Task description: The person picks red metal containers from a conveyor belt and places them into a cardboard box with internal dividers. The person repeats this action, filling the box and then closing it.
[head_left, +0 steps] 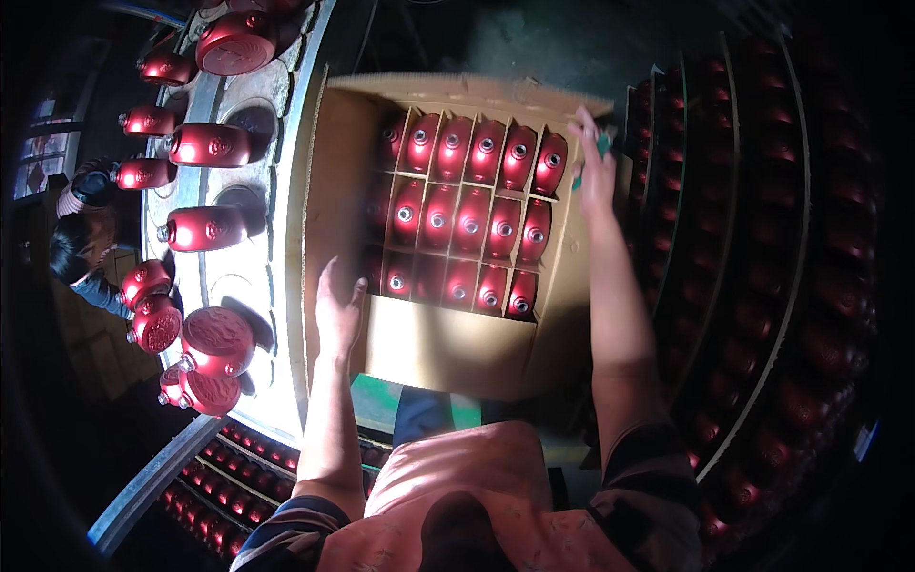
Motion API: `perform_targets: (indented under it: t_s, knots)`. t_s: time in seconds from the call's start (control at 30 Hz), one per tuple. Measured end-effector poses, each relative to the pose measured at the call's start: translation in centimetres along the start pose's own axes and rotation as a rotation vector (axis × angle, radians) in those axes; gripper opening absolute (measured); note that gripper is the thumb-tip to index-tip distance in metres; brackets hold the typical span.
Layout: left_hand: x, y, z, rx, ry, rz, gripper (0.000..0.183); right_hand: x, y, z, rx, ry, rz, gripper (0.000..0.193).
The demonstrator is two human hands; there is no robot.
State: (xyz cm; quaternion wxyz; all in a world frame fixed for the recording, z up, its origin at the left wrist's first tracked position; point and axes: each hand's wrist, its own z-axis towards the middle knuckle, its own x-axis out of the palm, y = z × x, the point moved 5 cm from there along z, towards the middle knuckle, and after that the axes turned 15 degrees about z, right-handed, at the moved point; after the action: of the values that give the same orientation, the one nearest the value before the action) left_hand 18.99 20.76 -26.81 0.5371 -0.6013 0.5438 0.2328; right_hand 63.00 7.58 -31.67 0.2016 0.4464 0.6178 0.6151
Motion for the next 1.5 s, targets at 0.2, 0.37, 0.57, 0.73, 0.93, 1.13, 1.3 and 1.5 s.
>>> perform_targets:
  t_s: [0.2, 0.37, 0.57, 0.73, 0.93, 1.13, 1.3, 1.5]
  knots:
    - [11.0, -1.5, -0.3, 0.104, 0.514, -0.002, 0.057, 0.8, -9.2, 13.8, 0.411, 0.081, -0.830, 0.051]
    - [10.0, -0.8, -5.6, 0.318, 0.507, 0.321, 0.042, -4.0, -9.5, 3.8, 0.405, -0.009, -0.429, 0.043]
    - [1.9, 5.5, -18.4, 0.012, 0.811, 0.548, 0.054, -5.4, -8.4, -25.9, 0.971, 0.869, -0.195, 0.032]
    - [6.4, 16.7, -24.4, -0.401, 0.880, 0.361, 0.104, -4.3, -14.5, -47.7, 1.277, 1.277, -0.187, 0.030]
    - [15.0, 21.8, -21.1, -0.410, 0.403, -0.251, 0.064, -7.7, -22.0, -51.6, 1.168, 0.885, -0.579, 0.028]
    - [8.2, 24.1, -20.4, -0.534, 0.037, -0.416, 0.073, -6.9, -23.9, -49.3, 1.111, 0.762, -0.553, 0.029]
    - [10.2, 26.2, -17.0, -0.443, 0.094, -1.057, 0.064, -3.8, -20.1, -47.1, 1.054, 0.940, -0.458, 0.043]
    - [13.2, 28.2, -17.4, -0.485, 0.075, -0.691, 0.067, -4.7, -12.4, -28.2, 0.520, 0.479, 0.030, 0.041]
